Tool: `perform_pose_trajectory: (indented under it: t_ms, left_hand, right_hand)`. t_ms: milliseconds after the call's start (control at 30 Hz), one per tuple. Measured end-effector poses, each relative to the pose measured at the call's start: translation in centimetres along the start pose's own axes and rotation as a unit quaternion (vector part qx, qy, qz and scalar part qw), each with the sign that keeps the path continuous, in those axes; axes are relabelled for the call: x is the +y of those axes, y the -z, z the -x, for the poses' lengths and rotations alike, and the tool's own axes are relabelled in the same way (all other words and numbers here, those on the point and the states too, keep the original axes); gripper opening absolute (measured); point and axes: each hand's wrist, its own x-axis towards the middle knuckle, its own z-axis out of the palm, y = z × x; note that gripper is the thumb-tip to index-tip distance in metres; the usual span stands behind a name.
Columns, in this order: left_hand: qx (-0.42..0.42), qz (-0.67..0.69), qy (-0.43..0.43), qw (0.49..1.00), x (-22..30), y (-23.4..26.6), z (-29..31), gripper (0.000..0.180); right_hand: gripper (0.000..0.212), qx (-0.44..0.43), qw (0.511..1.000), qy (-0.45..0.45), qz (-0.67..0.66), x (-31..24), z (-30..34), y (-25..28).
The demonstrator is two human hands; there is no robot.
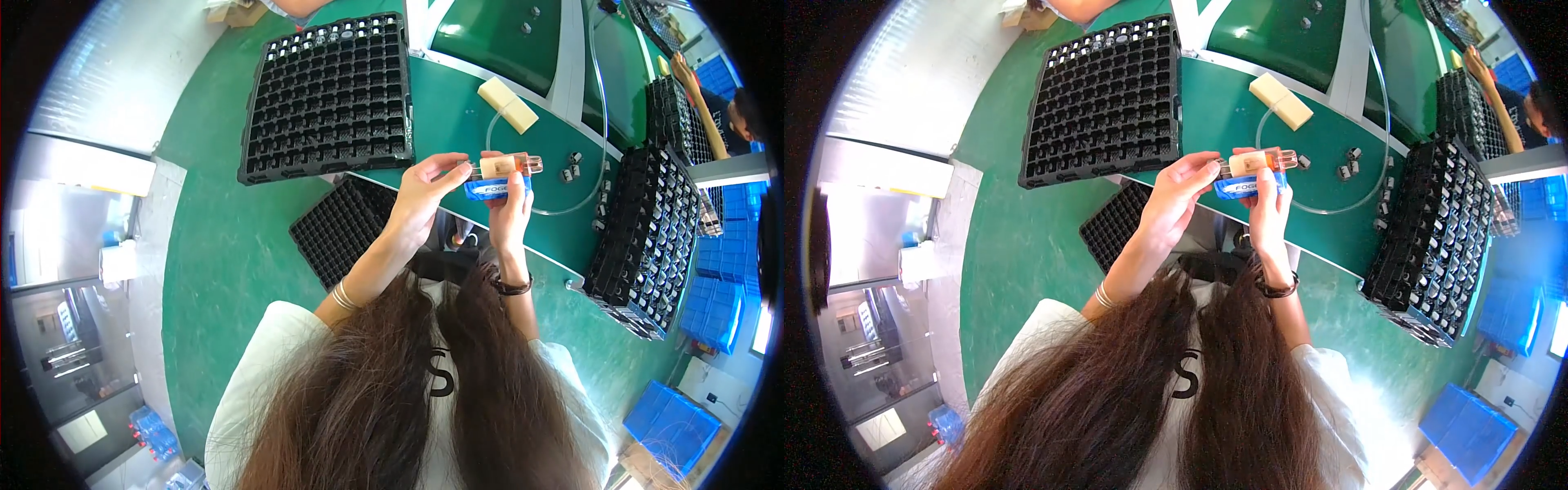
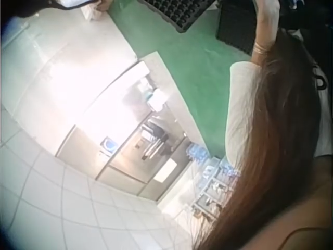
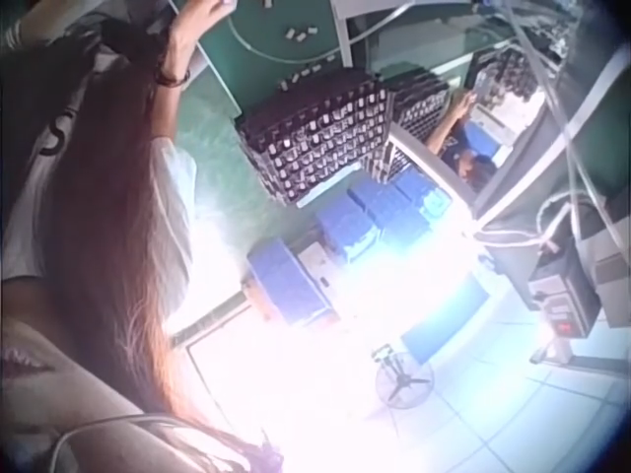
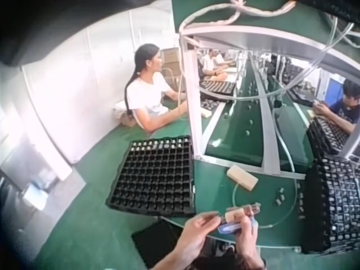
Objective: The person assembles small electronic components into a plastic housing by hand at a factory workbench.
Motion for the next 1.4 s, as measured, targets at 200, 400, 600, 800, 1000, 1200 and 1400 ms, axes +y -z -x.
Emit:
perform_pose_trajectory:
  t_ms: [200, 400, 600, 800, 1000, 1200, 1400]
  left_hand:
    - [-0.001, 0.005, 0.008, 1.0, -1.2, 0.3, -0.3, 0.023]
    - [0.027, 0.057, 0.007, 0.998, -2.5, 0.3, -0.3, 0.027]
    - [0.039, 0.028, 0.022, 0.999, -3.3, 0.1, 0.0, 0.035]
    - [0.048, -0.047, -0.031, 0.997, -1.5, 0.3, -0.5, 0.049]
    - [0.064, 0.041, 0.03, 0.997, -2.5, 2.4, 0.0, 0.033]
    - [0.081, 0.07, 0.04, 0.993, -3.0, 3.6, 1.1, 0.035]
    - [0.092, 0.12, 0.023, 0.988, -2.0, 5.4, 0.9, 0.03]
  right_hand:
    - [0.035, 0.001, 0.999, -0.02, 0.032, 0.1, 0.0, 0.4]
    - [0.031, 0.029, 0.996, -0.07, 0.037, 1.3, 0.8, 0.8]
    - [0.033, -0.009, 0.998, -0.056, -0.002, 0.6, -0.1, 0.7]
    - [0.036, 0.013, 0.99, 0.009, 0.138, -0.4, -5.6, 3.6]
    - [0.031, 0.012, 0.914, 0.174, 0.368, 2.7, -15.2, 8.3]
    - [0.046, 0.012, 0.865, 0.091, 0.493, 3.4, -18.4, 8.3]
    - [0.077, -0.003, 0.859, 0.179, 0.479, 3.0, -17.1, 9.6]
